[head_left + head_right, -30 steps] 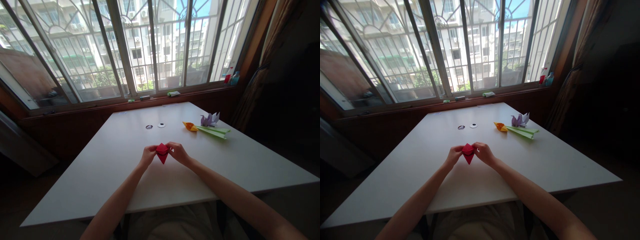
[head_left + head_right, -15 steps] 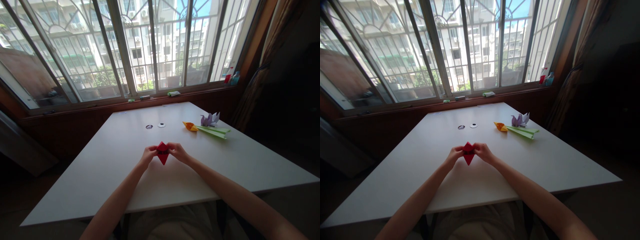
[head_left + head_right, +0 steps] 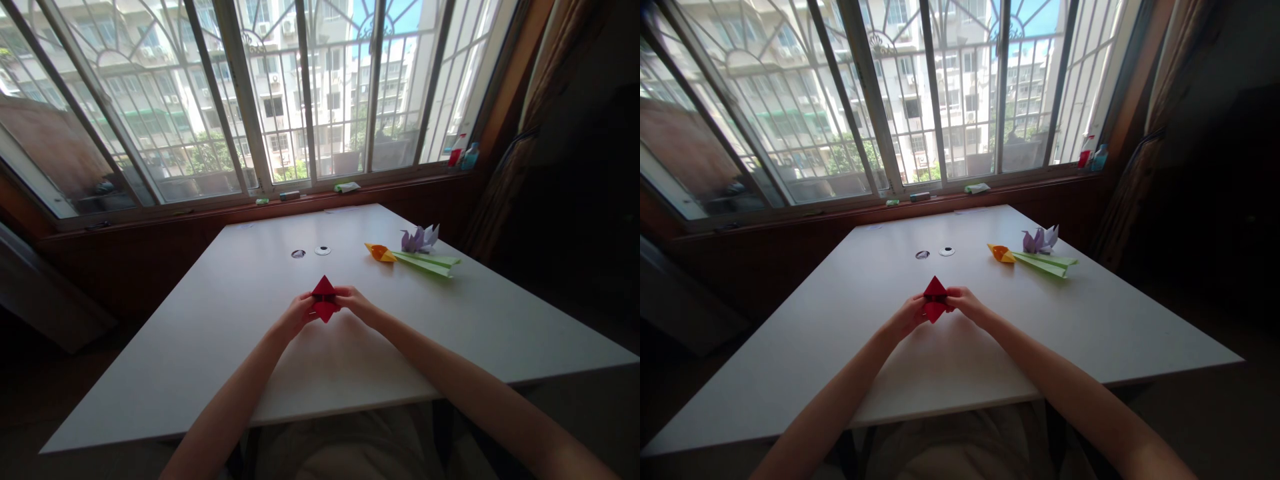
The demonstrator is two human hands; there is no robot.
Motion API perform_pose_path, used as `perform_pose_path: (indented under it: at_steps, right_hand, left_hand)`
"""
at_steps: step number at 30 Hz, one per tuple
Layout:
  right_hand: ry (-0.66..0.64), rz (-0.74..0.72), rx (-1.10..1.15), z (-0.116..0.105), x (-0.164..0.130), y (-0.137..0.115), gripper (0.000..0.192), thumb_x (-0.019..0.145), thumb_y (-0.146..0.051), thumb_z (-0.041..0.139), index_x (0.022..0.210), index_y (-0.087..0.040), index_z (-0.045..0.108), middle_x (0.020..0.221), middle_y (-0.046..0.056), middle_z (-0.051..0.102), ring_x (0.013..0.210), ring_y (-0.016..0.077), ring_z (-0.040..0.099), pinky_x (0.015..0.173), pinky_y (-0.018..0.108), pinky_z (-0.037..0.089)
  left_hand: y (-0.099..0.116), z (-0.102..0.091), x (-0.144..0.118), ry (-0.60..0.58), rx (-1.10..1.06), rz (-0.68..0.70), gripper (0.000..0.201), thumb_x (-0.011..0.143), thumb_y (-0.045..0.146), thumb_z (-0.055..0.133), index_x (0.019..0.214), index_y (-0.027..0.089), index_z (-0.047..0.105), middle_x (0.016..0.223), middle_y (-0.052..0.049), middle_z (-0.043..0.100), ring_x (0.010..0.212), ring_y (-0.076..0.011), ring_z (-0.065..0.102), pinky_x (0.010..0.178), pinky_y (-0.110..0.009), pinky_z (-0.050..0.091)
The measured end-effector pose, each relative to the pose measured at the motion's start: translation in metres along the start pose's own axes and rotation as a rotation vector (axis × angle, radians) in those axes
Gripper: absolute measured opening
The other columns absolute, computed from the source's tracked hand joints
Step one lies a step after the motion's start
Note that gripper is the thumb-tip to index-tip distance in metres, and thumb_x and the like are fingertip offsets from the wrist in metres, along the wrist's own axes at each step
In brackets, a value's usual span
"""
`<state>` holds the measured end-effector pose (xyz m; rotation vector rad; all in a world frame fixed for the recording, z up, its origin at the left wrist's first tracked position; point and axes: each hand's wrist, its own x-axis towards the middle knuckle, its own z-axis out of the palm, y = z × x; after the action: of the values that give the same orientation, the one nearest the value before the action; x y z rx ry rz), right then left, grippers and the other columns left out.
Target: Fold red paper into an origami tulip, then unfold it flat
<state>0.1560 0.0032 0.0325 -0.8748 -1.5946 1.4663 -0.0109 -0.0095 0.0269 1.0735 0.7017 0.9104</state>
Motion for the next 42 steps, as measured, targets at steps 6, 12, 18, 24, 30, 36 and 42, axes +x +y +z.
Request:
perform_pose_path:
  at_steps: [6,12,18,24,30,36,42]
  right_hand:
    - [0.012,-0.001,-0.020,-0.002,0.002,0.004,0.023,0.064,-0.026,0.054,0.078,-0.011,0.064,0.060,0.001,0.057,0.054,0.0101,0.047,0.053,0.023,0.036]
    - [0.006,-0.034,-0.037,-0.004,0.002,0.008,0.024,0.064,-0.019,0.051,0.083,-0.012,0.064,0.064,0.001,0.059,0.057,0.0107,0.048,0.057,0.024,0.038]
    - [0.011,-0.031,-0.087,-0.005,0.003,0.010,0.022,0.065,-0.018,0.049,0.080,-0.011,0.064,0.063,0.001,0.059,0.056,0.0107,0.048,0.056,0.024,0.038]
    - [0.041,-0.086,-0.198,-0.004,0.005,0.016,0.021,0.064,-0.015,0.048,0.078,-0.011,0.063,0.065,0.001,0.060,0.058,0.0113,0.049,0.056,0.023,0.038]
    - [0.123,-0.108,-0.317,-0.004,0.006,0.017,0.008,0.063,-0.016,0.049,0.062,-0.013,0.057,0.056,-0.002,0.054,0.054,0.0100,0.046,0.053,0.021,0.036]
    - [0.132,-0.130,-0.340,-0.003,0.005,0.016,0.006,0.063,-0.017,0.050,0.060,-0.014,0.055,0.056,-0.002,0.053,0.055,0.0101,0.046,0.053,0.021,0.036]
    - [0.132,-0.132,-0.332,-0.001,0.003,0.016,0.011,0.065,-0.023,0.053,0.059,-0.014,0.053,0.056,-0.002,0.052,0.055,0.0098,0.046,0.050,0.020,0.035]
  left_hand:
    - [0.002,0.002,-0.003,0.007,0.039,-0.014,0.039,0.070,0.036,0.058,0.101,0.012,0.058,0.096,-0.014,0.062,0.093,-0.0248,0.056,0.075,-0.031,0.043]
    - [0.003,0.002,-0.003,0.010,0.072,-0.011,0.039,0.068,0.036,0.060,0.099,0.011,0.060,0.096,-0.015,0.063,0.095,-0.0262,0.056,0.082,-0.035,0.041]
    - [0.003,0.001,-0.002,0.037,0.114,-0.007,0.042,0.065,0.035,0.063,0.097,0.009,0.061,0.093,-0.016,0.064,0.093,-0.0271,0.057,0.081,-0.036,0.041]
    - [-0.002,0.001,0.001,0.126,0.159,-0.005,0.037,0.062,0.031,0.065,0.093,0.010,0.064,0.088,-0.012,0.066,0.084,-0.0225,0.060,0.077,-0.032,0.042]
    - [-0.005,0.000,0.002,0.135,0.183,-0.001,0.031,0.062,0.026,0.065,0.089,0.011,0.066,0.086,-0.009,0.067,0.080,-0.0203,0.059,0.074,-0.029,0.042]
    - [-0.005,-0.001,0.003,0.162,0.189,0.014,0.028,0.059,0.025,0.066,0.083,0.011,0.067,0.082,-0.008,0.067,0.078,-0.0204,0.059,0.075,-0.030,0.042]
    - [-0.005,-0.001,0.003,0.206,0.239,0.016,0.022,0.059,0.025,0.066,0.077,0.012,0.068,0.076,-0.007,0.068,0.075,-0.0205,0.060,0.072,-0.030,0.043]
